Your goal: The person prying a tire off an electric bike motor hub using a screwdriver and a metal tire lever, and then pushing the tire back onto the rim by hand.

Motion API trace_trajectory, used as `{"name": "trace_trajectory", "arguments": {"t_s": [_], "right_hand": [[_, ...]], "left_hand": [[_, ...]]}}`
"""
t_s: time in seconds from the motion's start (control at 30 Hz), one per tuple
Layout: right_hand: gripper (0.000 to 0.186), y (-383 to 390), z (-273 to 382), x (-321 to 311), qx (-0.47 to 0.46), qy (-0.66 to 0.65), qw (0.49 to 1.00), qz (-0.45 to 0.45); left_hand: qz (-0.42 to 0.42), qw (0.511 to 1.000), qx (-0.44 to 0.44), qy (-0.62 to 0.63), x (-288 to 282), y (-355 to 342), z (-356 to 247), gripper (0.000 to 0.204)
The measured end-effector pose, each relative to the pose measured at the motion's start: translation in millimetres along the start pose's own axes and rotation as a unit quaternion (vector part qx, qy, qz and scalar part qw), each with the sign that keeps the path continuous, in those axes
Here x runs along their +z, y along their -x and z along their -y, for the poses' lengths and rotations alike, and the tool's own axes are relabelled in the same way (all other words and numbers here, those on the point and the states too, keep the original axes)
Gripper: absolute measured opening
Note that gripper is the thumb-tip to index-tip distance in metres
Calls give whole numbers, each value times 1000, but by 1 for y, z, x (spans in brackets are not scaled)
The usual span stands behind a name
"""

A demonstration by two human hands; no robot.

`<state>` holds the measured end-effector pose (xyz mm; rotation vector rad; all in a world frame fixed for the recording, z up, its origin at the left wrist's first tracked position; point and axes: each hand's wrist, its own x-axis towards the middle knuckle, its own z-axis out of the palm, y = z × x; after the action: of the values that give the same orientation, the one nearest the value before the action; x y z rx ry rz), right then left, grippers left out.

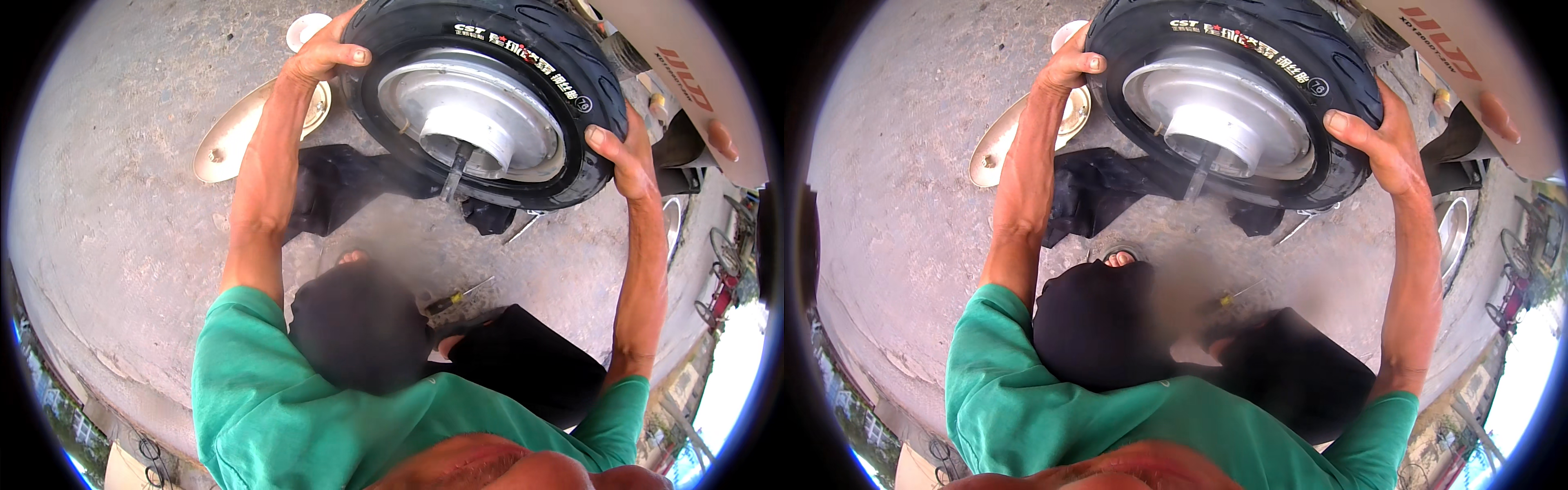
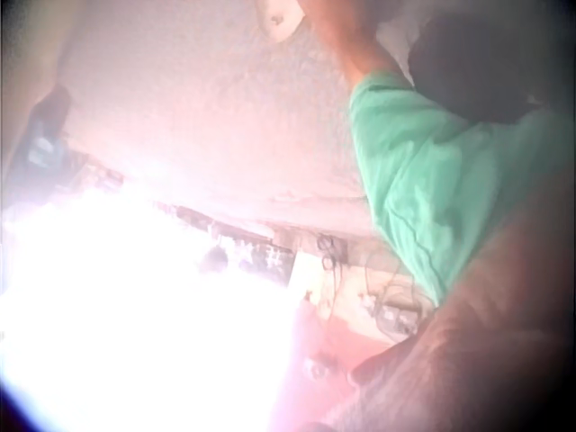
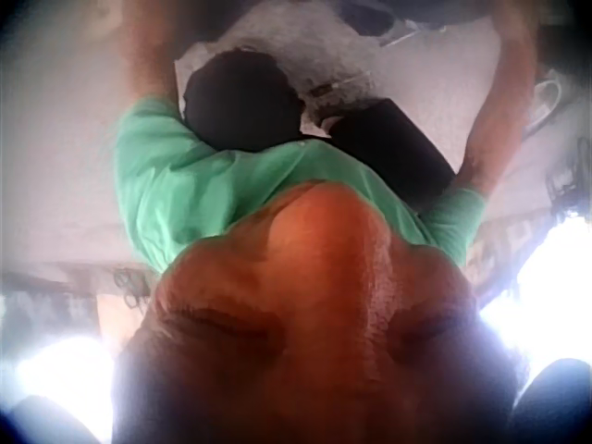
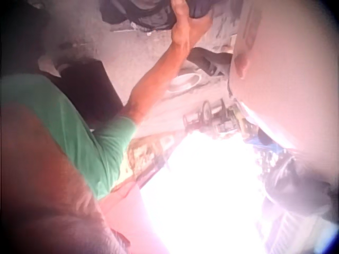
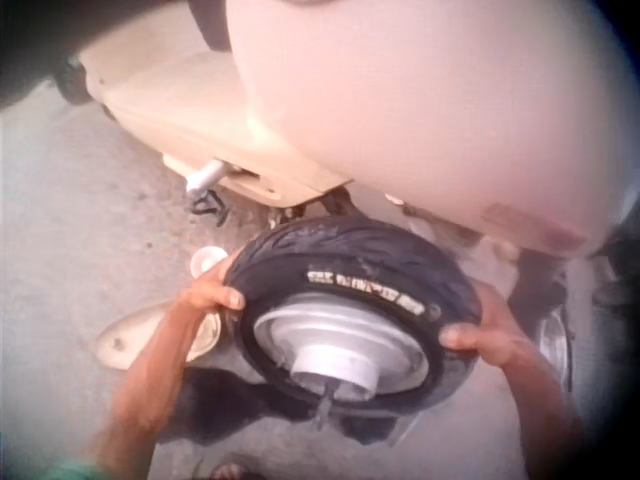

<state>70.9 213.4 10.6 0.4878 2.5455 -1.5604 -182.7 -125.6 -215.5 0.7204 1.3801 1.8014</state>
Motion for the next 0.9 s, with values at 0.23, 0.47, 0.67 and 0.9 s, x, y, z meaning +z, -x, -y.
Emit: {"name": "trace_trajectory", "arguments": {"t_s": [0.23, 0.47, 0.67, 0.9], "right_hand": [[95, -12, -6, 4, -7, -7, 999, -33], [92, -8, -13, -2, 36, -41, 998, -34], [89, -5, -20, -3, 48, -57, 996, -58], [79, -8, -17, -6, 50, -18, 997, -52]], "left_hand": [[-5, 998, -33, 47, 21, -8, -19, 114], [48, 995, -60, 66, 15, -29, -15, 114], [69, 994, -74, 50, 12, -43, -12, 116], [65, 994, -82, 42, -5, -42, 7, 115]]}}
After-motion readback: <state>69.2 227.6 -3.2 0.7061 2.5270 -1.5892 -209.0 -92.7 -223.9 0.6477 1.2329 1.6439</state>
